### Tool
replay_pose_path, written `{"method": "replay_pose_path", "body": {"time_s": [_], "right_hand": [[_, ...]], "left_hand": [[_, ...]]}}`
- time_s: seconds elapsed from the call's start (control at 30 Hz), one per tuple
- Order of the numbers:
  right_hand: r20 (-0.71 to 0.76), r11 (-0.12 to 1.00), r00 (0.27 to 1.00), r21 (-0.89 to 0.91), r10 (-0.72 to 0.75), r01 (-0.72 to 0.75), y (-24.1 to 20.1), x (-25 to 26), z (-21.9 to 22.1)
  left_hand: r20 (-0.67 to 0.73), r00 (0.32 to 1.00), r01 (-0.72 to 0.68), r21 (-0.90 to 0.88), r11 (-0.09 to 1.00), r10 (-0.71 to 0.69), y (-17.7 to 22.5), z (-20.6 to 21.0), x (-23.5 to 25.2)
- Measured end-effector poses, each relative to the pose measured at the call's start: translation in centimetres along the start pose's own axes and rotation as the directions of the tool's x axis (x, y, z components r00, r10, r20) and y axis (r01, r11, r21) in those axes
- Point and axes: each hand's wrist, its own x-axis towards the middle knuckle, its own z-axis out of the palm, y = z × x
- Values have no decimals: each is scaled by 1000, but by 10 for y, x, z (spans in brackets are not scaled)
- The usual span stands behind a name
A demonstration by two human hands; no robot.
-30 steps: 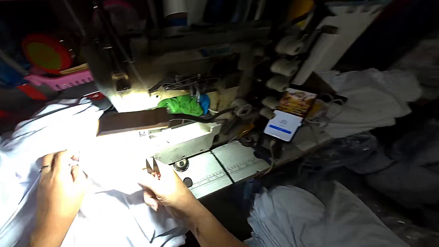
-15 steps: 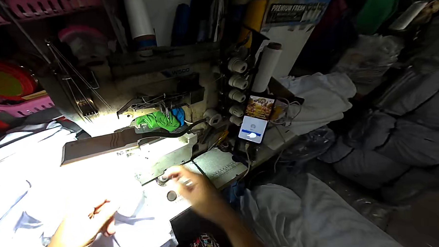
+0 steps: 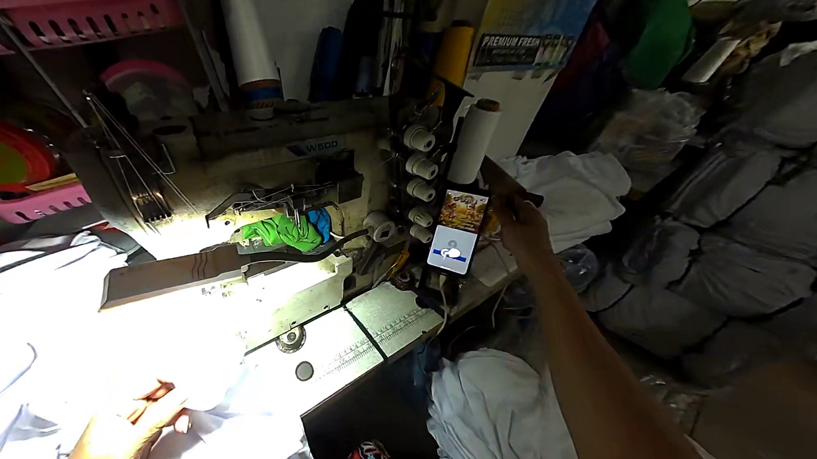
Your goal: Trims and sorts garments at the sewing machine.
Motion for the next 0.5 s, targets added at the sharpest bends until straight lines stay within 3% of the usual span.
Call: {"method": "replay_pose_path", "body": {"time_s": [0.33,0.5], "right_hand": [[-86,999,996,25,-25,27,1,7,11],[-261,987,962,116,-75,109,-11,-29,14]], "left_hand": [[6,1000,-4,-39,999,4,-2,1,0],[-24,999,-32,-32,999,31,-4,4,-1]]}}
